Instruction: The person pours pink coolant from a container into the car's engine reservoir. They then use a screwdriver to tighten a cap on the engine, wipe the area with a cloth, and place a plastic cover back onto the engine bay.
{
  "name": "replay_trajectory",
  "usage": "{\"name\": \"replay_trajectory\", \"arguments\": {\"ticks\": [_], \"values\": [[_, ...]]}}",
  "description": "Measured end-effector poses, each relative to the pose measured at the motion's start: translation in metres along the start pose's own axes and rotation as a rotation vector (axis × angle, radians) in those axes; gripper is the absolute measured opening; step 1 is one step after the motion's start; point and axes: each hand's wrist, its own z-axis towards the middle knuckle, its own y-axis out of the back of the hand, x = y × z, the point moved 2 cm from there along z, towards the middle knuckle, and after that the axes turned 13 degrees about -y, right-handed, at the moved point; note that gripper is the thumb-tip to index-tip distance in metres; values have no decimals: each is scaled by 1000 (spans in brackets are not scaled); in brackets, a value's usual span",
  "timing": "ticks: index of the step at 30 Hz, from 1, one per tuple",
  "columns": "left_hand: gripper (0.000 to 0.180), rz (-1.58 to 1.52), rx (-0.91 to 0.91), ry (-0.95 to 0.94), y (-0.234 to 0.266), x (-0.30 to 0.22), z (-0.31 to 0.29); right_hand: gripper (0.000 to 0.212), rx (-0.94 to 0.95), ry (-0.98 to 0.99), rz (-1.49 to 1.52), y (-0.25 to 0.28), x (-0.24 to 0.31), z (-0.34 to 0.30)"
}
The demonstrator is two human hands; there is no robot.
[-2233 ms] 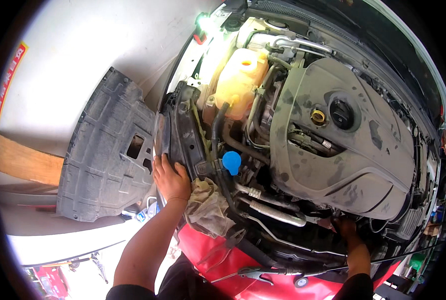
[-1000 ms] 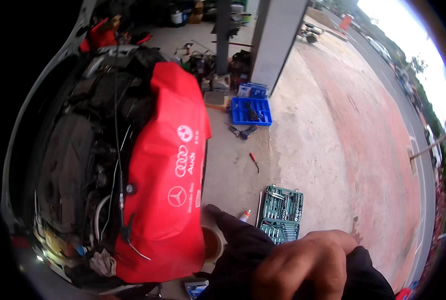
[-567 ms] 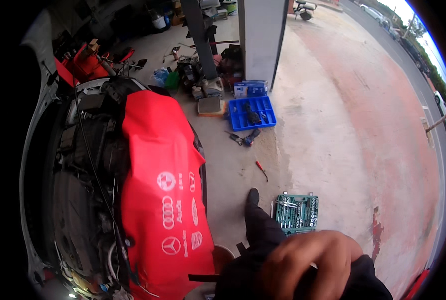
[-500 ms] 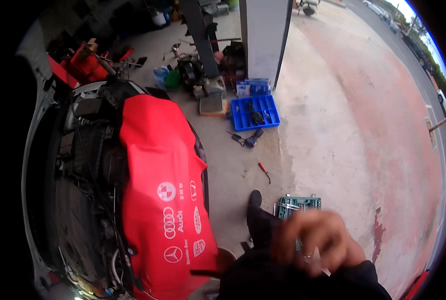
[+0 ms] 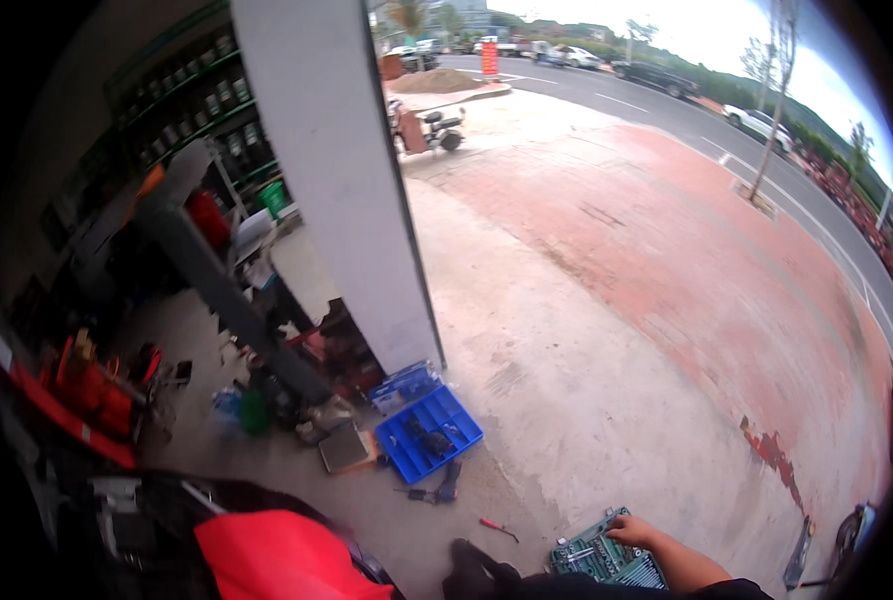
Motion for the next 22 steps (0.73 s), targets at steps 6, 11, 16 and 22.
{"name": "replay_trajectory", "arguments": {"ticks": [6,11,16,22], "values": [[44,88,77,-118,-1,-148,130,27,-155,-441,980,3,-83,-4],[43,136,185,-76,-73,-200,197,15,-81,-656,855,-39,-98,30],[51,187,383,-50,-202,-326,242,26,-86,-502,592,22,-146,234],[71,244,536,24,-287,-446,251,23,-22,-570,722,240,9,326]]}}
